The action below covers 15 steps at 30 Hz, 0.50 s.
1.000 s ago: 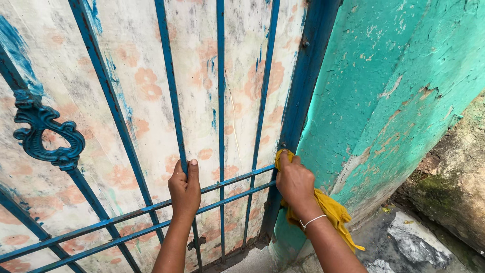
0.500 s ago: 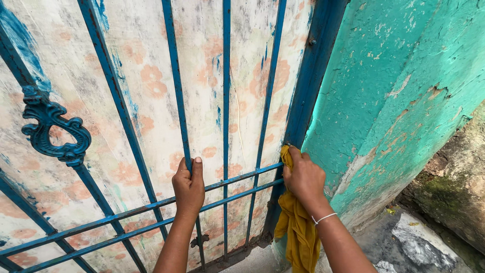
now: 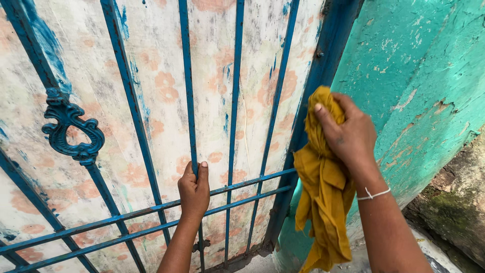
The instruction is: The person wipes the metal bars and decorative elements of a gate using a cloth.
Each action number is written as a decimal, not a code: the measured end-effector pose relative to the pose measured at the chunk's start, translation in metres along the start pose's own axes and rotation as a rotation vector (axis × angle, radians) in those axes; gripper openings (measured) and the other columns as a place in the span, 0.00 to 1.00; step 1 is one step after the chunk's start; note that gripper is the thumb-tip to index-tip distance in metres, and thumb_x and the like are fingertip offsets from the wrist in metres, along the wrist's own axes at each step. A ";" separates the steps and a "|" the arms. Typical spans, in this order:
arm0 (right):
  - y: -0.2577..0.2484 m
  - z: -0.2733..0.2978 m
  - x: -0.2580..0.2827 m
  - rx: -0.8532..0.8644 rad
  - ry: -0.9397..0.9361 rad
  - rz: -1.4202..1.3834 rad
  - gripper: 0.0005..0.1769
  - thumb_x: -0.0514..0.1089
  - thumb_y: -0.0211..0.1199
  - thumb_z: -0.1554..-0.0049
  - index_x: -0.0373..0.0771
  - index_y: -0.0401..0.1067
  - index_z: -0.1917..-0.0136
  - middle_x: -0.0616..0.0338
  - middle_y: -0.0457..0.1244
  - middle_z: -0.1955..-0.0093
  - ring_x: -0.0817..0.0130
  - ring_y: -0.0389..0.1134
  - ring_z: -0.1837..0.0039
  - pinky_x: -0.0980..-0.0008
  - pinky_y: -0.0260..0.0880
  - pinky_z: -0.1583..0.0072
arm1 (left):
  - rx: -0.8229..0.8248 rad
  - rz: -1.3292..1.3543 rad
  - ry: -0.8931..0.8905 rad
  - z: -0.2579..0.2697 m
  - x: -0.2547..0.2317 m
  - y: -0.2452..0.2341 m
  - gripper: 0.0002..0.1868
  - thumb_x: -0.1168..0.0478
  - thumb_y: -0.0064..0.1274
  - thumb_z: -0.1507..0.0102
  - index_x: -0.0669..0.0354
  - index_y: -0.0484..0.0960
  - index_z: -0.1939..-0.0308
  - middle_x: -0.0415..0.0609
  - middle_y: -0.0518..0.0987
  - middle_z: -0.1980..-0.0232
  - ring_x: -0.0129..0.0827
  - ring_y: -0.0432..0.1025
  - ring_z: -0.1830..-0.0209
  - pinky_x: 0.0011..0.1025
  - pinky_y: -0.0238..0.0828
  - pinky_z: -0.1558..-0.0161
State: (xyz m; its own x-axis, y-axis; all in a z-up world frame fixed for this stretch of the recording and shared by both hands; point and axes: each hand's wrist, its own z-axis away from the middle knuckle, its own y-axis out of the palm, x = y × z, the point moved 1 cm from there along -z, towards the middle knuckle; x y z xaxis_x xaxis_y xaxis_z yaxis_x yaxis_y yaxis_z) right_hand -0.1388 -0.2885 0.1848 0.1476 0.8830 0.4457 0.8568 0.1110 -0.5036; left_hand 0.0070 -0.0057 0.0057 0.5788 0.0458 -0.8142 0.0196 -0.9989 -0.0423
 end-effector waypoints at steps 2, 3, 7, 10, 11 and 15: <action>-0.005 -0.031 0.017 -0.198 -0.125 0.128 0.23 0.58 0.68 0.37 0.47 0.74 0.33 0.46 0.71 0.48 0.49 0.74 0.49 0.54 0.72 0.51 | 0.011 0.005 -0.028 -0.001 0.000 -0.001 0.18 0.51 0.45 0.29 0.55 0.75 0.69 0.36 0.63 0.87 0.18 0.53 0.89 0.25 0.43 0.83; -0.003 -0.044 0.021 -0.271 -0.208 0.201 0.23 0.56 0.69 0.37 0.46 0.74 0.33 0.48 0.71 0.47 0.49 0.74 0.49 0.53 0.73 0.52 | 0.019 0.012 -0.045 -0.002 0.000 0.000 0.18 0.51 0.46 0.29 0.55 0.76 0.69 0.37 0.63 0.87 0.18 0.53 0.89 0.25 0.43 0.83; 0.040 -0.033 0.013 -0.326 -0.307 0.472 0.33 0.51 0.72 0.49 0.48 0.71 0.31 0.48 0.68 0.48 0.51 0.72 0.60 0.54 0.72 0.63 | 0.014 0.018 -0.077 -0.002 -0.001 0.000 0.16 0.51 0.45 0.30 0.54 0.76 0.67 0.37 0.63 0.88 0.19 0.52 0.90 0.25 0.43 0.84; 0.075 0.000 -0.003 -0.260 -0.243 0.489 0.36 0.52 0.71 0.49 0.46 0.69 0.29 0.49 0.66 0.48 0.52 0.72 0.60 0.56 0.72 0.62 | 0.015 0.006 -0.076 -0.002 -0.002 0.000 0.16 0.50 0.45 0.30 0.54 0.77 0.67 0.37 0.63 0.89 0.19 0.53 0.91 0.25 0.42 0.84; 0.081 0.011 -0.009 -0.234 -0.235 0.474 0.36 0.52 0.70 0.49 0.45 0.68 0.29 0.49 0.66 0.49 0.52 0.73 0.59 0.56 0.72 0.62 | 0.019 0.009 -0.076 -0.002 0.000 0.000 0.17 0.50 0.45 0.30 0.55 0.76 0.68 0.37 0.62 0.88 0.19 0.52 0.90 0.25 0.42 0.84; 0.081 0.066 -0.023 0.129 -0.158 0.404 0.36 0.55 0.67 0.48 0.47 0.67 0.28 0.45 0.68 0.49 0.46 0.73 0.56 0.52 0.73 0.56 | 0.042 0.030 -0.030 -0.001 0.003 -0.003 0.19 0.49 0.45 0.29 0.55 0.74 0.69 0.37 0.61 0.87 0.19 0.52 0.88 0.25 0.44 0.82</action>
State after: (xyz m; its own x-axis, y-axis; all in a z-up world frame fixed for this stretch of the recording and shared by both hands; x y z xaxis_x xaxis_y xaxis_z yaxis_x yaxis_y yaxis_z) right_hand -0.1054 -0.2696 0.0844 0.3719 0.9247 0.0811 0.6757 -0.2097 -0.7067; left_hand 0.0096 -0.0024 0.0045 0.5543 0.0165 -0.8322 -0.0318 -0.9987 -0.0410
